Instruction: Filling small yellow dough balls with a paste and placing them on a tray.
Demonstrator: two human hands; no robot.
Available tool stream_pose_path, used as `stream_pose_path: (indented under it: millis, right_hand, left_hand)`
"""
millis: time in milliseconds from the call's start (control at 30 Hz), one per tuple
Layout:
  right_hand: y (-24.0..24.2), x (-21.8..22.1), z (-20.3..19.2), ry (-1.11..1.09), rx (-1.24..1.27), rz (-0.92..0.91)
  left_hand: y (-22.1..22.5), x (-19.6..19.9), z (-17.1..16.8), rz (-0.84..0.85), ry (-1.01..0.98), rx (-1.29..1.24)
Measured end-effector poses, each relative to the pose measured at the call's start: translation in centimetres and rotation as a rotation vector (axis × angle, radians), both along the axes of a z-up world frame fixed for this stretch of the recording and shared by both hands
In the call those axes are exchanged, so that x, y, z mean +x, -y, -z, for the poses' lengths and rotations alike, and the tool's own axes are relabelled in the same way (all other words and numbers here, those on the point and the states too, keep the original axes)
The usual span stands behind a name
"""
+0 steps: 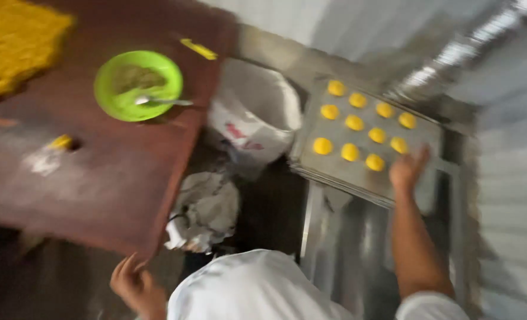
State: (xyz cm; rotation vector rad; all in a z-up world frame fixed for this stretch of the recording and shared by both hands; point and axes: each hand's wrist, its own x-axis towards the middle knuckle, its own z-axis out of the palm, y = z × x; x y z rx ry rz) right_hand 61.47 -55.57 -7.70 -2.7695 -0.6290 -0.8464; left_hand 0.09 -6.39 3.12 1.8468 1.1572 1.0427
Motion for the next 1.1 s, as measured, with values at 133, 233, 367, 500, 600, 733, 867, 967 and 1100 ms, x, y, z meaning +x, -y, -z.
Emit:
stream_pose_path:
  millis: [133,233,367,500,600,733,867,967,1100]
  right_hand:
    - [-1.5,-4.5,-2.5,-0.035,0.221,0.094]
    - [-4.1,-9.2,-3.9,-0.015,0.363,-0.001]
    - [-7.6,-13.4,-5.5,-0.082,0.443,-0.024]
    - [-13.4,-18.0,-7.6,-0.164,0.369,-0.081]
    - [-19.4,-21.6,-7.7,-0.15,0.276,-0.256]
    - [-26.8,-28.9,-8.4,-0.557,0.423,-0.362]
    - [-32.1,-33.6,-7.9,-0.623,0.327,-0.354]
    - [-35.0,-33.3,-4.1,-0.937,0.424,-0.426]
    - [-42.1,-32.0,-4.9,-1.15,0.312,-0.607]
  left_hand:
    - [-3.3,0.5,-0.4,-0.067,0.051,0.005]
    - [-9.3,0.9,2.0,-0.103,0.103,0.038]
    - [-19.5,3.8,-1.6,-0.048,0.009,0.065]
    - [-30.4,7.9,-0.7,0.124,-0.206,0.199]
    - [-37.2,10.3,2.9,0.239,-0.472,0.366]
    - [-42.8,11.5,9.2,0.487,-0.491,0.51]
    - [-39.6,9.2,5.1,0.321,-0.443,0.347]
    - [-32.2,5.5,-0.2,0.211,-0.36,0.349]
    - [-24.8,2.3,1.4,0.3,-0.24,0.257]
